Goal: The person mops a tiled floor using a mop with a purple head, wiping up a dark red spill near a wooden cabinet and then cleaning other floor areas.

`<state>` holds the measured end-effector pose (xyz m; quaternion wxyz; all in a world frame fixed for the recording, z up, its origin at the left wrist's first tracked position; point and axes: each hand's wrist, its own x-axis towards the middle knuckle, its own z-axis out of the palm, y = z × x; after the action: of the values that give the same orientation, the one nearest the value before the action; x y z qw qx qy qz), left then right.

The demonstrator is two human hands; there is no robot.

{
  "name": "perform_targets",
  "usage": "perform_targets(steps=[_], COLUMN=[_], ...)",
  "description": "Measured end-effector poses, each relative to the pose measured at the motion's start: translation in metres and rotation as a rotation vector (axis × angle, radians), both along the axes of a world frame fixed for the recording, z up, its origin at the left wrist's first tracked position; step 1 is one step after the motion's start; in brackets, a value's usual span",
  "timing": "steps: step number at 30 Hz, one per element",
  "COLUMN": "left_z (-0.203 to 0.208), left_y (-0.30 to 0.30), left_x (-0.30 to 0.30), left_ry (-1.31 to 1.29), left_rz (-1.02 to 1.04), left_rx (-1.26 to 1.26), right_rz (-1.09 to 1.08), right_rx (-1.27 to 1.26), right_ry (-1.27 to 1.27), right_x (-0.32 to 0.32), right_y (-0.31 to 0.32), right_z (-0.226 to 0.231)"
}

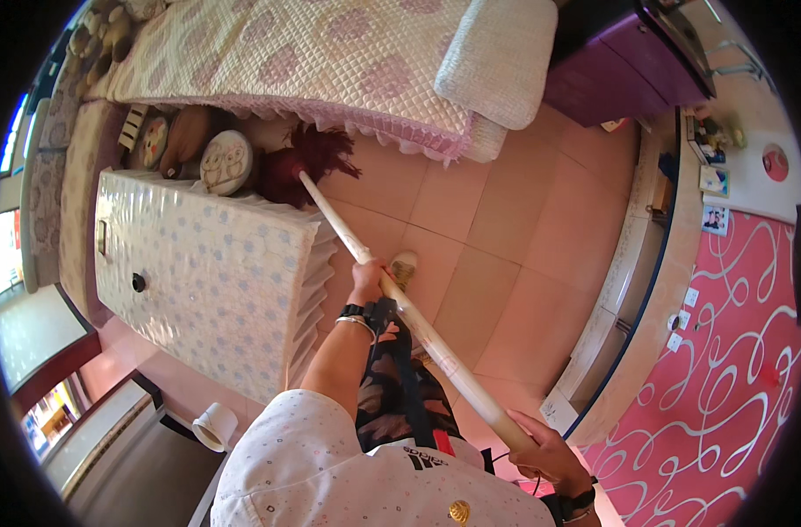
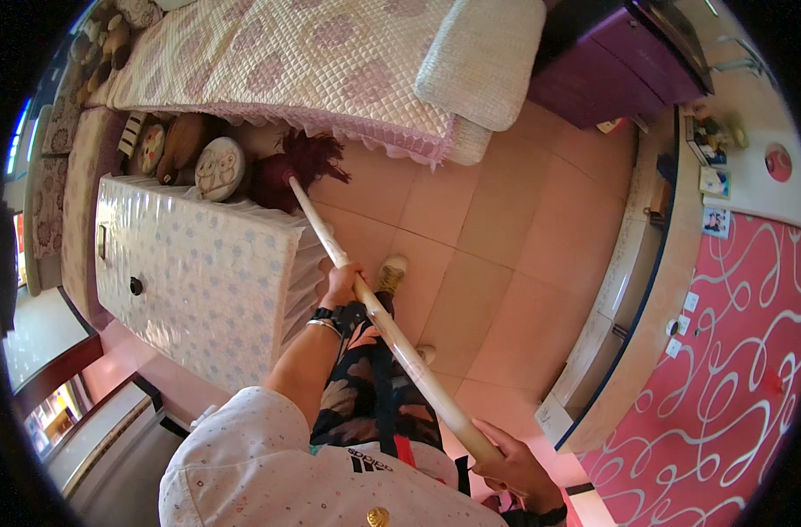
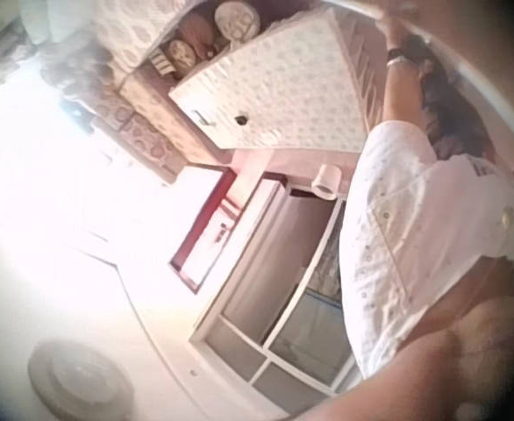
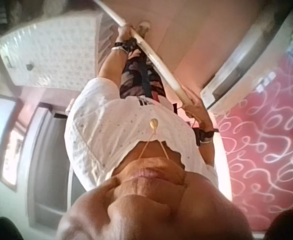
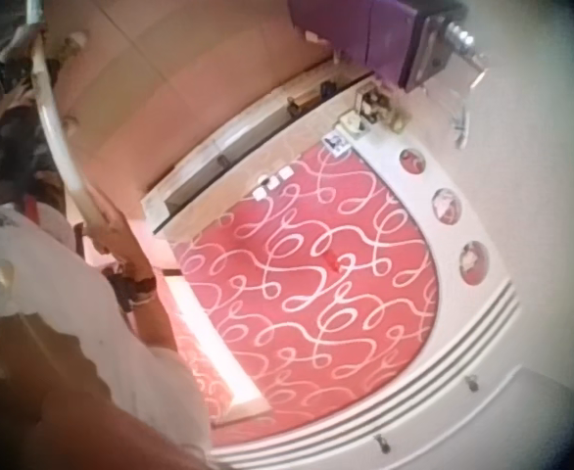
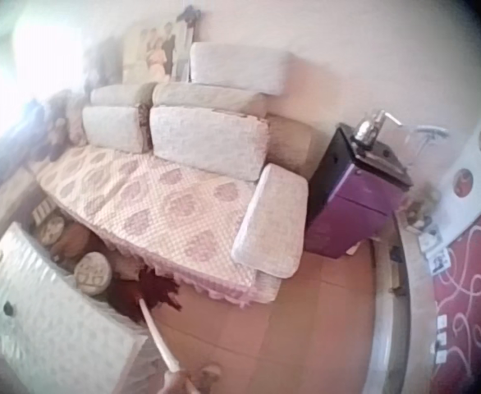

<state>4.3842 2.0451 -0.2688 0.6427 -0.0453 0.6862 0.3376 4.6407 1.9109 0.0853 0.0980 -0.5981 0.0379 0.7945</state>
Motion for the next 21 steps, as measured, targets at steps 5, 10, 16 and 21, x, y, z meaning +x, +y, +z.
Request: perform_targets(steps=[5, 10, 16, 21], left_z=[-0.018, 0.006, 0.070, 0.081], left_y=[-0.082, -0.172, -0.277, -0.333], left_x=[0.053, 0.139, 0.212, 0.244], left_ry=[0.055, -0.007, -0.036, -0.091], left_rz=[-0.133, -0.330, -0.455, -0.759], left_rx=[-0.091, -0.139, -0.323, -0.202], right_rz=[-0.046, -0.252, 0.148, 0.491], right_rx=[-0.037, -0.067, 0.084, 0.125], right_ry=[-0.145, -0.320, -0.671, -0.910], right_x=[0.023, 0.026, 0.024, 0.016], right_y=[-0.098, -0.200, -0.313, -0.376], right_z=[0.034, 0.072, 0.101, 0.130])
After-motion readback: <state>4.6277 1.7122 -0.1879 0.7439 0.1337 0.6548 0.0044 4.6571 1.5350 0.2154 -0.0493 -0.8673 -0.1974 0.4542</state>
